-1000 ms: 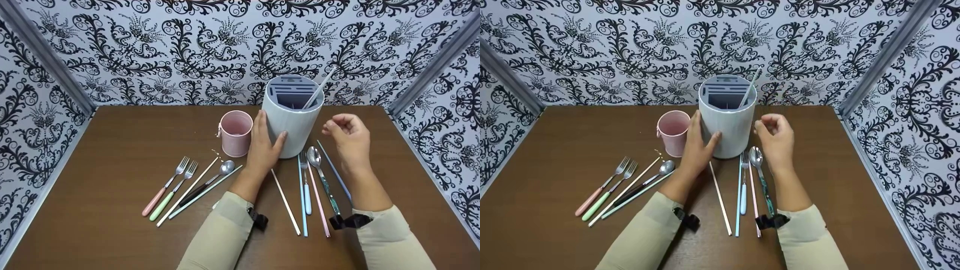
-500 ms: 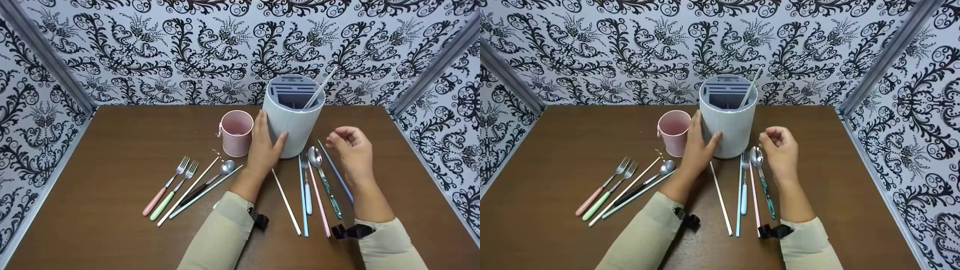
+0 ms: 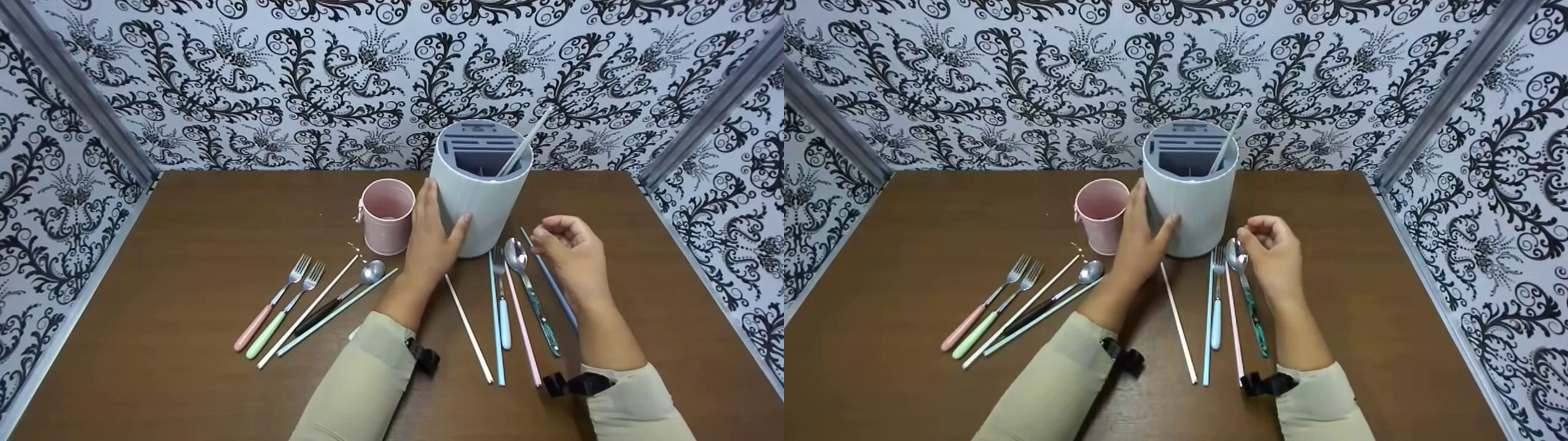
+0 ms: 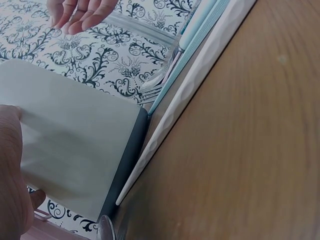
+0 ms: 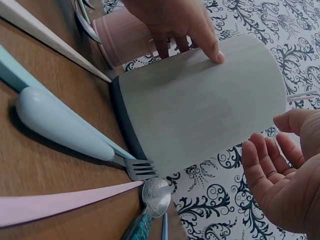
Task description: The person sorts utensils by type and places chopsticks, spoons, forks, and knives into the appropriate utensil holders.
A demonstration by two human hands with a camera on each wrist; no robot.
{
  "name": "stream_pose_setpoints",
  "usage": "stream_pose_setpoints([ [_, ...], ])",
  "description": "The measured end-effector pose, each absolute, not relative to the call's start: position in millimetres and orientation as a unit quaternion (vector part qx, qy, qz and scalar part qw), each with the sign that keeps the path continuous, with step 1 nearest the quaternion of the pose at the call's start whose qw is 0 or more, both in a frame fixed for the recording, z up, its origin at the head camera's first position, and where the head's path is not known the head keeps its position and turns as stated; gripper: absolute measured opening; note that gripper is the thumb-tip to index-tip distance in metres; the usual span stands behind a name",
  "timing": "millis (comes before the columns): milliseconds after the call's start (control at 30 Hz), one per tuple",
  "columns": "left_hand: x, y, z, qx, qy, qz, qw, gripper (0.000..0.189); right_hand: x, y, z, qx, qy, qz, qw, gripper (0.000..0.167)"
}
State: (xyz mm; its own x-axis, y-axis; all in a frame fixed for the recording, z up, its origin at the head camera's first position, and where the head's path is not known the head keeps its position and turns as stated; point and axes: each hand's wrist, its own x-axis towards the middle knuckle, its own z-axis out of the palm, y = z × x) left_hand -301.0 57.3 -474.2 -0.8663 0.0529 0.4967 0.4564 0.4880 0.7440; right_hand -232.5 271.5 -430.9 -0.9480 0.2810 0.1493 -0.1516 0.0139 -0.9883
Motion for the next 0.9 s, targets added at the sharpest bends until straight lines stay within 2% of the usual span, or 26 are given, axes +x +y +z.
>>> stream_pose_setpoints([
  [333, -300.7, 57.1, -472.8, -0.152, -0.838, -0.481, 0.206, 0.084, -229.4, 284.9, -434.0, -0.04, -0.778, 0.617, 0.113, 0.02],
  [667, -300.9, 57.0, -474.5, -0.151, -0.839, -0.478, 0.21, 0.084, -229.9, 304.5, -438.4, -0.022, -0.872, 0.481, 0.088, 0.043],
  [900, -301.2, 57.2, -475.6, -0.156, -0.837, -0.477, 0.218, 0.083, -229.5, 319.9, -441.3, -0.031, -0.924, 0.381, 0.008, 0.064],
])
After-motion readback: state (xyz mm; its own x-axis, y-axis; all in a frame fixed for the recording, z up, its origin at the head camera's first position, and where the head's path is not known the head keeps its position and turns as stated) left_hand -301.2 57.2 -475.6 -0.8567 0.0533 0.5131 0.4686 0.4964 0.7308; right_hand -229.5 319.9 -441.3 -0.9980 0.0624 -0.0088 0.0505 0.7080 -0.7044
